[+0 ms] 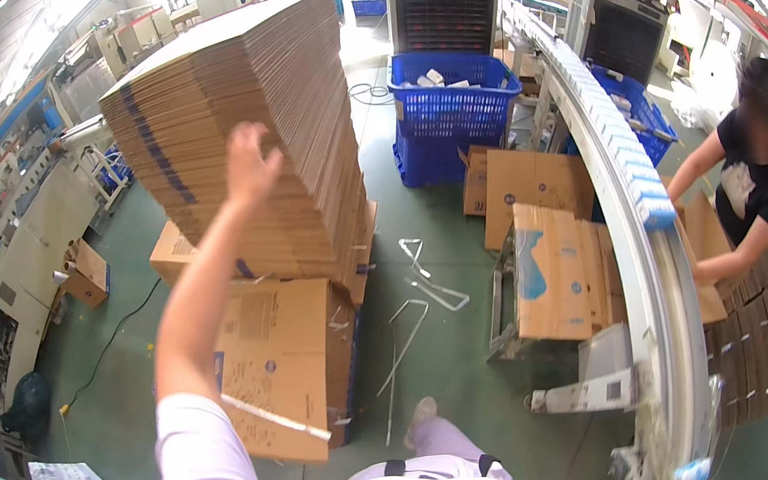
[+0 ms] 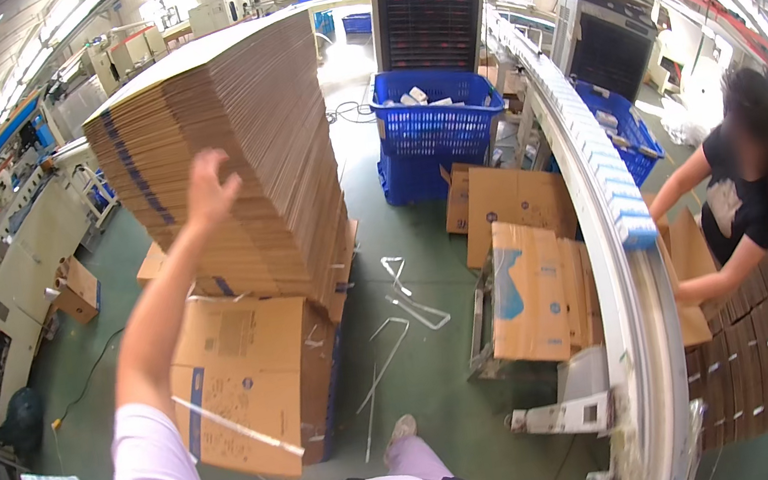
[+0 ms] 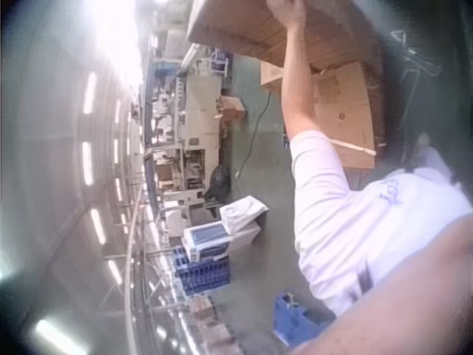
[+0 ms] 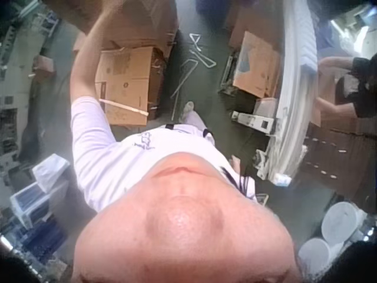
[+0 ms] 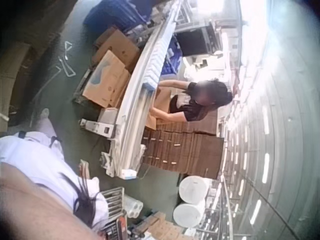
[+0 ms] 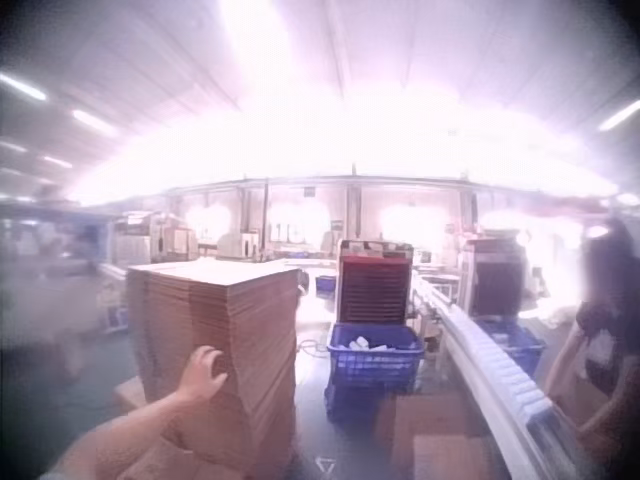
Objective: The person repeatedly takes small white and blue packages from a conveyor belt and places them into large cardboard boxes. After filling a box, they close the flaps and move it to a nearby roller cart before retrieving a new empty box to continue the process.
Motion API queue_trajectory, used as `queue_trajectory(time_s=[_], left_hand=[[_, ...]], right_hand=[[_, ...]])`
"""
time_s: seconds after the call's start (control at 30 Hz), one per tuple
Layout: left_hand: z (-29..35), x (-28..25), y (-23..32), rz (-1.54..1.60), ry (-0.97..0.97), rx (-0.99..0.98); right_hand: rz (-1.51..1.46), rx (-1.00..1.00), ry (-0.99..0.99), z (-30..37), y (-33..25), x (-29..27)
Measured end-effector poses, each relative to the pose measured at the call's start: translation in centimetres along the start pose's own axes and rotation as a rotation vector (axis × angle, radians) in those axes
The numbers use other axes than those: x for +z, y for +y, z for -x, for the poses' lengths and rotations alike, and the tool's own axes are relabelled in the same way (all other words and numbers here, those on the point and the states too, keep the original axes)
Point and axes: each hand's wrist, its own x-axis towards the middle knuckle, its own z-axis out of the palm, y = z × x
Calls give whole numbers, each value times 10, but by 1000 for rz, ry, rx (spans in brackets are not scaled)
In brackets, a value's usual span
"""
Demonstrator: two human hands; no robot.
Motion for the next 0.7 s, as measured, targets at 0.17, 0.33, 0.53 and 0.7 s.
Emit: queue_trajectory(time_s=[0.17,0.33,0.53,0.7], left_hand=[[-169,-30,-45,-545,156,-48],[-202,2,-38,-706,90,-224],[-213,53,54,-367,486,437],[-198,106,195,-515,467,1187]], right_hand=[[84,-69,-16,-26,-287,180],[133,-381,-257,-52,-436,265],[451,-749,-289,-103,-555,317],[306,-1382,240,-46,-800,361]])
